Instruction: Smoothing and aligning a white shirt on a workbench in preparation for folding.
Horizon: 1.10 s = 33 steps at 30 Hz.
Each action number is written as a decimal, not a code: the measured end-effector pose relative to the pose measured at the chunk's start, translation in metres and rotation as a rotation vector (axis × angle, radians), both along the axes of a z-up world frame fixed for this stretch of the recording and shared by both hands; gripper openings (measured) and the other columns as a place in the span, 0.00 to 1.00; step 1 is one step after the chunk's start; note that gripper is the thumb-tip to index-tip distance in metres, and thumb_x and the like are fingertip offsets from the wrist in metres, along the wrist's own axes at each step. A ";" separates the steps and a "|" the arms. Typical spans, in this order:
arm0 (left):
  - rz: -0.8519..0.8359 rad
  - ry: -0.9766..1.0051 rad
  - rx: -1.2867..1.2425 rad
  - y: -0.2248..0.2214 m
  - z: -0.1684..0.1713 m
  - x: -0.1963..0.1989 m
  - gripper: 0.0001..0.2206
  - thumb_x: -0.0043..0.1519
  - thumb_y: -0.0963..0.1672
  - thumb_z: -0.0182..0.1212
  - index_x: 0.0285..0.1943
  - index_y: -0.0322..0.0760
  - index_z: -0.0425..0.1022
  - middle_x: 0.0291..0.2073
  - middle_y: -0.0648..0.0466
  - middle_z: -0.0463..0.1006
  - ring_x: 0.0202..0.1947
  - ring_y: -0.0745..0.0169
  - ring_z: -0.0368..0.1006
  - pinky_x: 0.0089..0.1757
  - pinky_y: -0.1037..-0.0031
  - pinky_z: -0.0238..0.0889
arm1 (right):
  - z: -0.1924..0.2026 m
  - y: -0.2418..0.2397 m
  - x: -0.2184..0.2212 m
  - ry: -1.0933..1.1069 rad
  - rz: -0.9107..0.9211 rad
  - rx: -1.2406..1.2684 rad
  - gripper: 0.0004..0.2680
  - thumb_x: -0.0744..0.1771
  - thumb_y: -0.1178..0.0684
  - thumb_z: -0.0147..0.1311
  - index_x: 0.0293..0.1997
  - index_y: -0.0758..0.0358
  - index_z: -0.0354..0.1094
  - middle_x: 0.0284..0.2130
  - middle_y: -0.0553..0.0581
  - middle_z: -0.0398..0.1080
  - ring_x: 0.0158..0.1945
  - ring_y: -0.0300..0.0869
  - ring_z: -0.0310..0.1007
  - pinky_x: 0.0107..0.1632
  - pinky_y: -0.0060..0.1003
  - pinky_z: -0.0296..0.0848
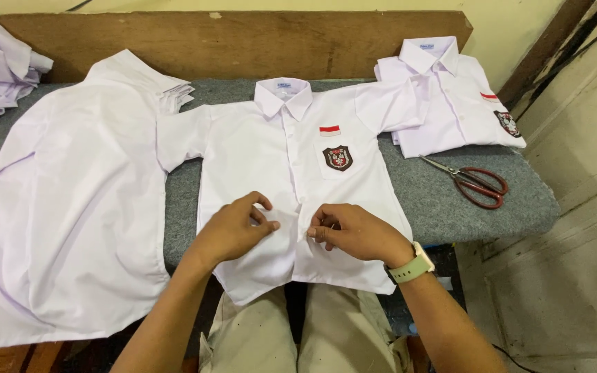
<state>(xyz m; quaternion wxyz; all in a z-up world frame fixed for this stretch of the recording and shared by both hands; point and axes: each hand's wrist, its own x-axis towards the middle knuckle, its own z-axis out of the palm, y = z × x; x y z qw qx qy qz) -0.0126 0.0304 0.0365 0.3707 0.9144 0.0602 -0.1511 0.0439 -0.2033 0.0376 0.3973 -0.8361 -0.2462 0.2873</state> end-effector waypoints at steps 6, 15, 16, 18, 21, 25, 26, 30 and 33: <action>0.240 -0.150 0.066 0.054 0.012 0.034 0.19 0.58 0.48 0.64 0.57 0.42 0.78 0.43 0.47 0.86 0.47 0.46 0.81 0.49 0.60 0.69 | 0.018 -0.030 0.051 -0.126 -0.092 -0.138 0.12 0.67 0.47 0.54 0.50 0.65 0.73 0.38 0.68 0.79 0.36 0.51 0.80 0.43 0.44 0.76; 0.409 -0.447 0.145 0.136 -0.010 0.158 0.17 0.60 0.47 0.64 0.58 0.42 0.76 0.49 0.51 0.81 0.53 0.48 0.76 0.48 0.59 0.69 | -0.015 -0.077 0.226 -0.437 -0.573 -0.010 0.08 0.66 0.53 0.53 0.47 0.58 0.74 0.29 0.56 0.76 0.22 0.40 0.73 0.26 0.33 0.70; 0.392 -0.508 0.127 0.140 -0.015 0.173 0.17 0.60 0.46 0.64 0.57 0.38 0.76 0.49 0.48 0.80 0.54 0.46 0.75 0.49 0.57 0.69 | -0.016 -0.074 0.239 -0.510 -0.601 0.009 0.08 0.66 0.53 0.53 0.47 0.59 0.74 0.32 0.56 0.76 0.24 0.40 0.75 0.28 0.33 0.71; 0.388 -0.571 0.103 0.148 -0.028 0.206 0.17 0.61 0.46 0.65 0.57 0.35 0.76 0.50 0.44 0.80 0.55 0.43 0.75 0.50 0.56 0.69 | -0.016 -0.065 0.265 -0.590 -0.615 0.026 0.08 0.66 0.53 0.53 0.47 0.60 0.74 0.35 0.57 0.77 0.27 0.40 0.76 0.29 0.34 0.72; 0.356 -0.513 0.111 0.152 -0.039 0.238 0.19 0.61 0.48 0.63 0.61 0.40 0.74 0.53 0.49 0.79 0.60 0.44 0.71 0.55 0.54 0.65 | -0.022 -0.040 0.299 -0.717 -0.588 0.034 0.07 0.68 0.56 0.53 0.47 0.64 0.74 0.37 0.59 0.76 0.30 0.44 0.76 0.30 0.36 0.73; 0.328 -0.399 0.202 0.133 -0.030 0.232 0.25 0.62 0.50 0.60 0.67 0.37 0.71 0.59 0.47 0.76 0.65 0.42 0.67 0.61 0.51 0.57 | -0.042 -0.008 0.331 -0.863 -0.487 -0.003 0.08 0.68 0.60 0.55 0.49 0.71 0.75 0.40 0.67 0.76 0.38 0.53 0.78 0.37 0.42 0.77; 0.302 -0.378 0.265 0.131 -0.028 0.229 0.24 0.63 0.50 0.60 0.66 0.36 0.73 0.58 0.47 0.78 0.64 0.41 0.67 0.62 0.51 0.56 | -0.047 -0.002 0.336 -0.912 -0.439 -0.041 0.08 0.67 0.61 0.55 0.50 0.72 0.75 0.41 0.68 0.75 0.41 0.57 0.79 0.40 0.44 0.78; 0.322 -0.402 0.224 0.155 -0.052 0.243 0.18 0.64 0.48 0.59 0.59 0.35 0.78 0.56 0.45 0.79 0.61 0.39 0.70 0.59 0.50 0.61 | -0.055 0.008 0.316 -0.860 -0.427 -0.414 0.20 0.68 0.45 0.54 0.63 0.67 0.68 0.55 0.71 0.68 0.57 0.68 0.67 0.55 0.64 0.69; 0.336 -0.496 0.233 0.163 -0.068 0.253 0.10 0.66 0.48 0.58 0.48 0.42 0.81 0.45 0.49 0.82 0.51 0.43 0.76 0.52 0.54 0.67 | -0.075 -0.014 0.338 -0.830 -0.385 -0.426 0.14 0.69 0.50 0.51 0.58 0.66 0.72 0.52 0.68 0.71 0.58 0.66 0.66 0.58 0.61 0.64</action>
